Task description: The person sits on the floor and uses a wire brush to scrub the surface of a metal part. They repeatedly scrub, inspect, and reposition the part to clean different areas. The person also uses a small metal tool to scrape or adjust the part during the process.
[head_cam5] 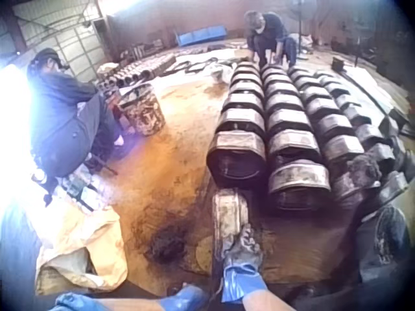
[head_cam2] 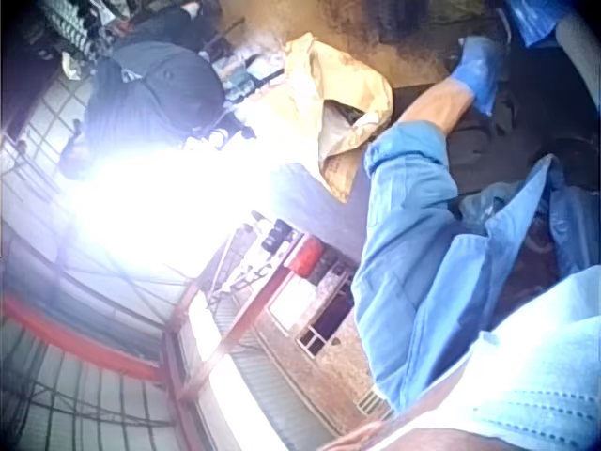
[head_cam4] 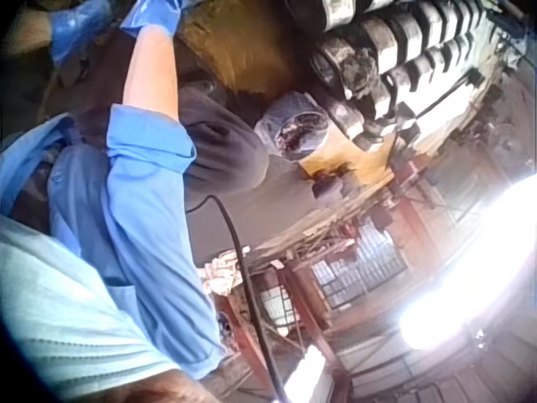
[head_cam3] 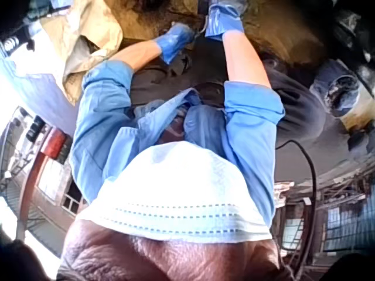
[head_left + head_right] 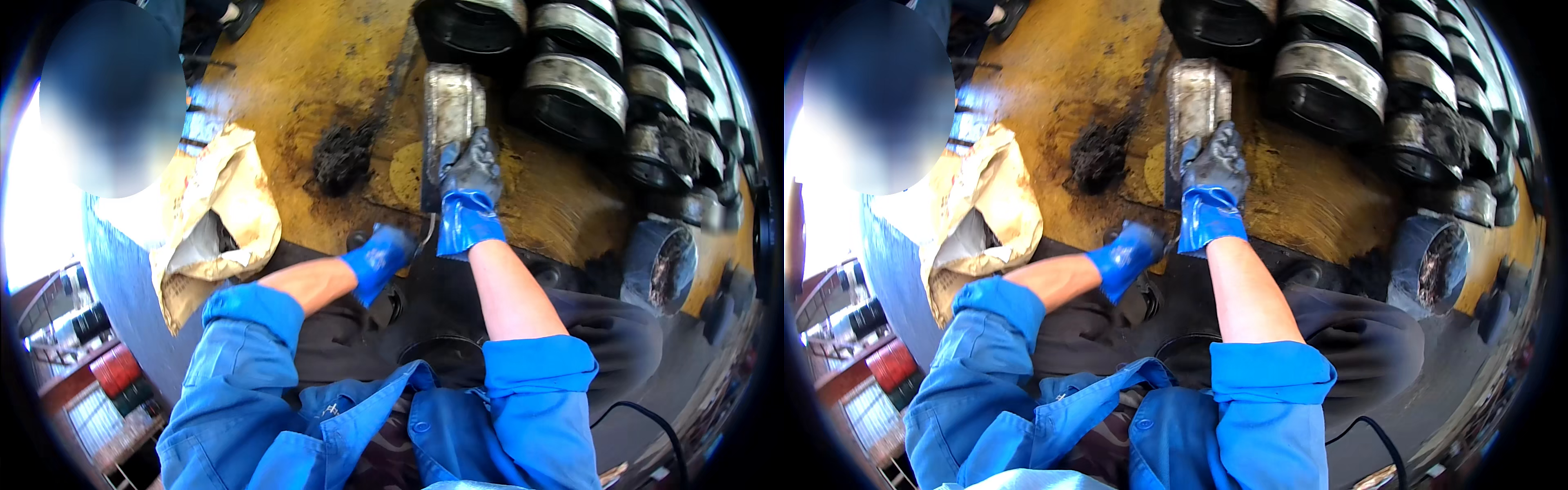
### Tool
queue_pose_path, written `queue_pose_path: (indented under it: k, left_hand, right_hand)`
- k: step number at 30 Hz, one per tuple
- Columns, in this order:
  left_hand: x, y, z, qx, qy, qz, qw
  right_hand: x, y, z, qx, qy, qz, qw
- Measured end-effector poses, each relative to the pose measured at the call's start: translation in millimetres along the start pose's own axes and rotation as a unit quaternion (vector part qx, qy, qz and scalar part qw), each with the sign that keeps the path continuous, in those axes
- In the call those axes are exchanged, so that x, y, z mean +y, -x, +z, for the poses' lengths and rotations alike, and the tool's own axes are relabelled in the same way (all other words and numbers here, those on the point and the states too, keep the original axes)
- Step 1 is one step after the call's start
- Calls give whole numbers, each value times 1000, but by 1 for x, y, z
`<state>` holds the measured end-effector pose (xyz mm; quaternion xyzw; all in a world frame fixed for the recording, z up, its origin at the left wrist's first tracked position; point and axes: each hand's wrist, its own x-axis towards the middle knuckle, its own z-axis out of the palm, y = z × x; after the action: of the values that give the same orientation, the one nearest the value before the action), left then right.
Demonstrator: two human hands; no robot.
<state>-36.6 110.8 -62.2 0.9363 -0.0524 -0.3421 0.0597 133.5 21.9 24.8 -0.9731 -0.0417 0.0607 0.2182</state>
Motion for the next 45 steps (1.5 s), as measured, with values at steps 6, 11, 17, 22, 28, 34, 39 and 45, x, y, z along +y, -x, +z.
queue_pose_path:
  k: [6,11,17,22,28,34,39,45]
  left_hand:
    - [-14,-31,-64,-97,-30,-71,992]
    - [-15,-43,-64,-114,118,-169,972]
    - [-14,-27,-25,-139,104,-56,983]
    - [-10,-11,-64,-115,-39,11,993]
    - [-7,4,21,40,-67,-26,997]
    - [-14,-28,-53,-207,-42,16,977]
    - [14,2,-50,-180,32,-59,981]
    - [-14,-20,-52,-198,20,-27,980]
  right_hand:
    - [2,1,-9,26,-32,-8,999]
    - [4,1,-13,15,-50,-6,999]
    - [1,0,-19,7,-57,-5,998]
    - [12,-3,2,61,-9,-36,997]
    - [-2,2,1,54,-20,-41,997]
    - [2,2,0,15,-21,1,1000]
    - [16,-6,10,58,-28,-52,997]
    - [-3,3,8,55,-77,-97,991]
